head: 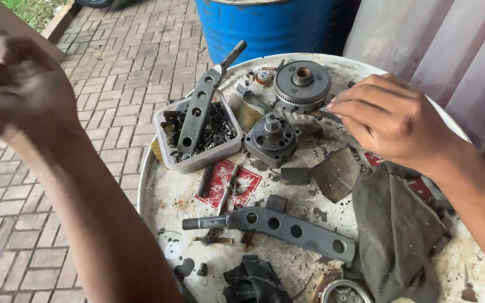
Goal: Cleaning and inspecting a mechanical housing and associated fasteners on a makeshift workbench.
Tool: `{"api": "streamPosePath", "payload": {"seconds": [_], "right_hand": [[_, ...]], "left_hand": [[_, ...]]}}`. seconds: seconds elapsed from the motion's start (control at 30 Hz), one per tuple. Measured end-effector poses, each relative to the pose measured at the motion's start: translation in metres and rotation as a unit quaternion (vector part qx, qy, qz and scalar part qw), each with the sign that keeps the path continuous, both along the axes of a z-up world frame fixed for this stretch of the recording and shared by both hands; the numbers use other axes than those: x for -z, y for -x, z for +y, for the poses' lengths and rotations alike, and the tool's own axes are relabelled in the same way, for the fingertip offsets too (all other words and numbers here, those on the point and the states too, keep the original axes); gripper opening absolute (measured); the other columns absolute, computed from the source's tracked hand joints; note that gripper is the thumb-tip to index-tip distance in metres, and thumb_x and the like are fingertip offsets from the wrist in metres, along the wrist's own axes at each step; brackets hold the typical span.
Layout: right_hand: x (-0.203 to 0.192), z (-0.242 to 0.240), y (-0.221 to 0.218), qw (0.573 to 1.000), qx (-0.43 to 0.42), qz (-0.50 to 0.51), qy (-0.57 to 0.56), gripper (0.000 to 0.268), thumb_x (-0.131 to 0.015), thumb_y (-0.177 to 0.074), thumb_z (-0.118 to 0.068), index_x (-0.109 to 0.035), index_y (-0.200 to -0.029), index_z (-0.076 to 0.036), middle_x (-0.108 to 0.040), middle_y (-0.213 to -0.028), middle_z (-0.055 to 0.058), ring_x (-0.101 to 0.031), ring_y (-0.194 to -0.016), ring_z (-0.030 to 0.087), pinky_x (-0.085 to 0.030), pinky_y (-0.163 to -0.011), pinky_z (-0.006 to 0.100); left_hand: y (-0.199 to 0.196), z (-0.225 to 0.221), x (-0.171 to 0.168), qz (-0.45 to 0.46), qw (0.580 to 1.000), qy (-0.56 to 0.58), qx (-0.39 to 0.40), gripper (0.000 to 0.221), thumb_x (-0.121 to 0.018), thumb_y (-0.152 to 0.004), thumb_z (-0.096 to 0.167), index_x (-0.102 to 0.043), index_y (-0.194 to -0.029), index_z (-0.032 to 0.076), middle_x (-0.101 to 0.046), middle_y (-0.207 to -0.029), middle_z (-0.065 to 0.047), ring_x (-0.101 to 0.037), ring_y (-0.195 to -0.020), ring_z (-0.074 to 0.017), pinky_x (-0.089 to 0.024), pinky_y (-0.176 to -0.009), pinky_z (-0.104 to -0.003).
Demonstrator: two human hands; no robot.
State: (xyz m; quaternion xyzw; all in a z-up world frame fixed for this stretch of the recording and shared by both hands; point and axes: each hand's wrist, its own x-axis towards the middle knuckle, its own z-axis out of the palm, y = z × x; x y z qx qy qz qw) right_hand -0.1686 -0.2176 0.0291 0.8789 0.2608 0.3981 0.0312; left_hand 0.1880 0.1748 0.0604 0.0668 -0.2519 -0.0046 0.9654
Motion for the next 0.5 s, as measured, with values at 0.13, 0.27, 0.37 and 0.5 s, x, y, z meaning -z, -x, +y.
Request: {"api": "streamPosePath", "payload": {"seconds": [0.13, 0.27, 0.37, 0.5], "right_hand": [[0.007, -0.001, -0.005, 1.000, -0.002, 0.006, 0.007, 0.016, -0.083, -0.086, 0.014, -0.078, -0.099, 0.006, -0.077, -0.098, 0.018, -0.072, -0.090, 0.029, -0.062, -0.086, 0.038], [0.011, 0.002, -0.006, 1.000, -0.004, 0.007, 0.008, 0.015, -0.084, -0.088, 0.011, -0.079, -0.100, 0.005, -0.077, -0.099, 0.017, -0.073, -0.091, 0.029, -0.061, -0.085, 0.040], [0.011, 0.005, -0.008, 1.000, -0.015, 0.018, 0.004, 0.016, -0.084, -0.086, 0.011, -0.078, -0.099, 0.006, -0.077, -0.098, 0.017, -0.073, -0.091, 0.030, -0.061, -0.085, 0.040], [0.025, 0.002, -0.011, 0.998, -0.034, 0.054, -0.012, 0.019, -0.084, -0.082, 0.010, -0.078, -0.098, 0.002, -0.078, -0.094, 0.017, -0.073, -0.087, 0.027, -0.063, -0.085, 0.035]], "left_hand": [[0.058, -0.023, -0.007, 0.190, 0.977, 0.052, -0.078, 0.046, -0.058, -0.090, 0.032, -0.069, -0.108, -0.010, -0.059, -0.075, -0.012, -0.048, -0.055, -0.0187, -0.042, -0.051, -0.033], [0.057, -0.013, 0.013, 0.245, 0.965, 0.017, -0.089, 0.044, -0.065, -0.081, 0.036, -0.070, -0.100, -0.003, -0.057, -0.068, -0.008, -0.048, -0.054, -0.0205, -0.044, -0.055, -0.032], [0.073, -0.017, 0.016, 0.231, 0.967, 0.016, -0.103, 0.045, -0.065, -0.082, 0.036, -0.071, -0.101, -0.004, -0.055, -0.067, -0.006, -0.047, -0.053, -0.0184, -0.042, -0.054, -0.031], [0.130, -0.040, 0.025, 0.181, 0.972, -0.093, -0.119, 0.037, -0.061, -0.088, 0.039, -0.067, -0.093, 0.002, -0.059, -0.059, -0.003, -0.054, -0.046, -0.0141, -0.042, -0.040, -0.027]]}}
